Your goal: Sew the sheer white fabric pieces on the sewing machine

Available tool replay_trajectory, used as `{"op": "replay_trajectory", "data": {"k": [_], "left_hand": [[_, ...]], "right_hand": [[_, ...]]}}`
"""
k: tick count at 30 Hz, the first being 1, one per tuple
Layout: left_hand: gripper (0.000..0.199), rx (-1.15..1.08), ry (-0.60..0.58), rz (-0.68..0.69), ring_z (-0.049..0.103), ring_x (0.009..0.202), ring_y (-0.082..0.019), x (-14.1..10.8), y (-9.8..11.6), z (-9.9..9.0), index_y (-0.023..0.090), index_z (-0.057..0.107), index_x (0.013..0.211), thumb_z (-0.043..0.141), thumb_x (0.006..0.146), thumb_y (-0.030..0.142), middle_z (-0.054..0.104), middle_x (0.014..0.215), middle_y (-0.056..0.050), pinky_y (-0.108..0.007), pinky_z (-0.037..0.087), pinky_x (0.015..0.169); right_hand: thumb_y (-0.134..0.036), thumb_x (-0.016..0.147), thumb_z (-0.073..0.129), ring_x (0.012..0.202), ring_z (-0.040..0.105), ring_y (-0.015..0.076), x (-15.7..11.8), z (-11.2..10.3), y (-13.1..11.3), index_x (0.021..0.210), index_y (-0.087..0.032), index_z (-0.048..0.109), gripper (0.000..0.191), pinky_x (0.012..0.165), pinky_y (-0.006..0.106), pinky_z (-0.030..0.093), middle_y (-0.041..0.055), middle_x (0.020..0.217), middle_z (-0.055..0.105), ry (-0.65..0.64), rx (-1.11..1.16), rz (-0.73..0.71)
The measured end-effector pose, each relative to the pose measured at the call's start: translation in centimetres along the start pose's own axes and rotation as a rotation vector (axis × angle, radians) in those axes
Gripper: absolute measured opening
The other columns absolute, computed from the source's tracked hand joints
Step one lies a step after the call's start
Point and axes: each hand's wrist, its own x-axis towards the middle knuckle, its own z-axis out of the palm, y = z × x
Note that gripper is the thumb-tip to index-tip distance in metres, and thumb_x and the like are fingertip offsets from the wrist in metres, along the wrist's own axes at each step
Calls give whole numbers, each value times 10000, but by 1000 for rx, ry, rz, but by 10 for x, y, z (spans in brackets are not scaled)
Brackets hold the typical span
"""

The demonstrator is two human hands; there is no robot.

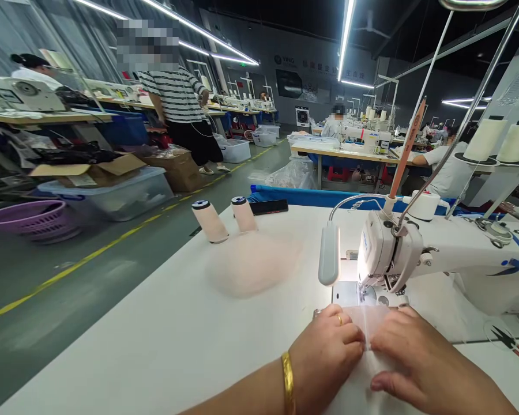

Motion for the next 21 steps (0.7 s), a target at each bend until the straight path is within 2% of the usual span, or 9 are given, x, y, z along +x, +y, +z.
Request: {"op": "replay_trajectory", "data": {"k": [12, 17, 21], "left_hand": [[159, 63, -54, -49, 604, 753, -183, 5, -10, -1, 188, 663, 843, 568, 954, 125, 737, 857, -26, -369, 415, 774], [176, 100, -52, -59, 599, 752, -184, 7, -16, 2, 183, 643, 796, 559, 916, 87, 733, 846, -26, -374, 422, 775], [139, 92, -39, -56, 601, 763, -188, 10, -22, 2, 182, 653, 830, 568, 892, 93, 737, 865, -33, -377, 427, 783]], "right_hand": [[-344, 989, 680, 868, 618, 242, 3, 10, 7, 943, -237, 576, 156, 803, 375, 467, 19, 938, 665, -18, -6, 74], [-336, 1013, 640, 898, 593, 253, 4, 16, 14, 974, -240, 581, 119, 834, 393, 448, 23, 978, 667, -27, 9, 110], [-345, 1016, 636, 901, 574, 255, 5, 17, 17, 1001, -240, 604, 110, 828, 394, 441, 23, 982, 670, -40, 12, 143]]}}
